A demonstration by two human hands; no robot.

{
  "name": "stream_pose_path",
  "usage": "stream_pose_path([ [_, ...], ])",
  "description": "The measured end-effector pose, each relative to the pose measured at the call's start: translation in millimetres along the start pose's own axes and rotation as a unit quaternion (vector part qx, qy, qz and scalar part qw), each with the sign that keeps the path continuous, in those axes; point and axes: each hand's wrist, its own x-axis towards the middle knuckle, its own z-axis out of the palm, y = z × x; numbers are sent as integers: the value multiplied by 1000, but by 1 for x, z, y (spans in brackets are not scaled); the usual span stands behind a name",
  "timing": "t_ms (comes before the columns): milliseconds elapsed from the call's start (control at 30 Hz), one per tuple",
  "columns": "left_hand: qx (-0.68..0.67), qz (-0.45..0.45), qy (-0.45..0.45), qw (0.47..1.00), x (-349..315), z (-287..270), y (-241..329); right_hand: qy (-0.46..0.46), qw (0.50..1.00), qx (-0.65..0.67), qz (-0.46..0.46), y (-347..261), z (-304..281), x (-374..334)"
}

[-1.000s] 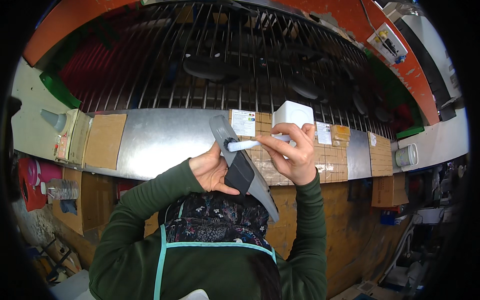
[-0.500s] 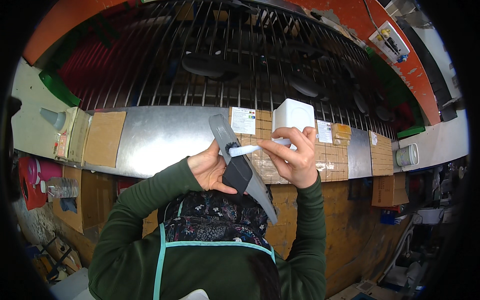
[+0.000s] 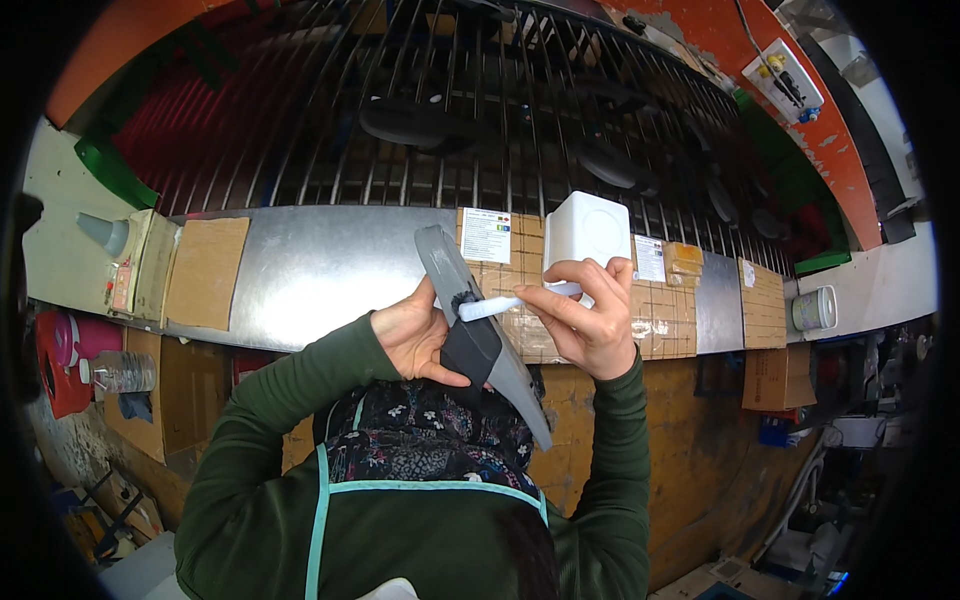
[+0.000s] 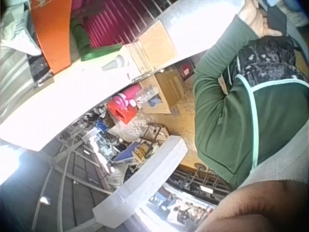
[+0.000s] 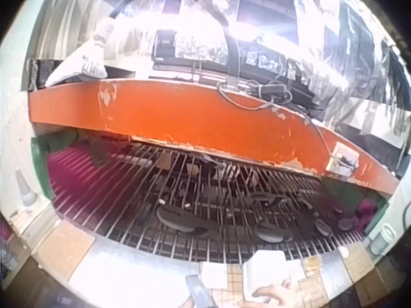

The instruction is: The person holds a gray plastic part and applies a white substance from a syringe-like tool to its edges and surfaces. The person repeatedly rotates the part to access different areas and continues applying the substance throughout the clip.

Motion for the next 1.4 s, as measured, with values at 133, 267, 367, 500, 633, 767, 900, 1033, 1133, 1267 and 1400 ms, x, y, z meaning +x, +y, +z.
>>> stream_pose_path([
  [133, -9, 1, -11, 1000, 0, 0, -2, 14, 1000, -5, -14, 2, 2, -2],
  [267, -20, -7, -19, 1000, 1, 2, -3, 28, 999, -8, -25, 5, 4, -4],
  [367, -4, -1, 7, 1000, 0, 4, -3, 24, 1000, 16, 11, 4, 4, -5],
  [500, 7, 9, 14, 1000, 0, 2, -3, 2, 999, 20, 28, 0, 2, -7],
  [633, -40, -7, -8, 999, 3, -3, -4, -15, 1000, 8, 9, 0, -3, -7],
  [767, -33, -11, -17, 999, 3, -4, -5, -14, 1000, -3, -13, 3, -4, -6],
  [900, -1, -12, 9, 1000, 2, 1, -7, -34, 999, 23, -24, 10, -8, -5],
  [1033, 21, -15, 16, 1000, 2, 5, -8, -32, 994, 99, 37, 14, -6, -3],
  [1133, 20, -22, 22, 999, 4, 4, -9, 4, 991, 105, 85, 13, -1, 1],
  [1267, 6, -44, 0, 999, 6, 1, -11, 23, 997, 52, 50, 13, 0, 11],
  [1400, 16, -54, 33, 998, 6, 2, -12, 14, 999, 35, 34, 12, -1, 20],
])
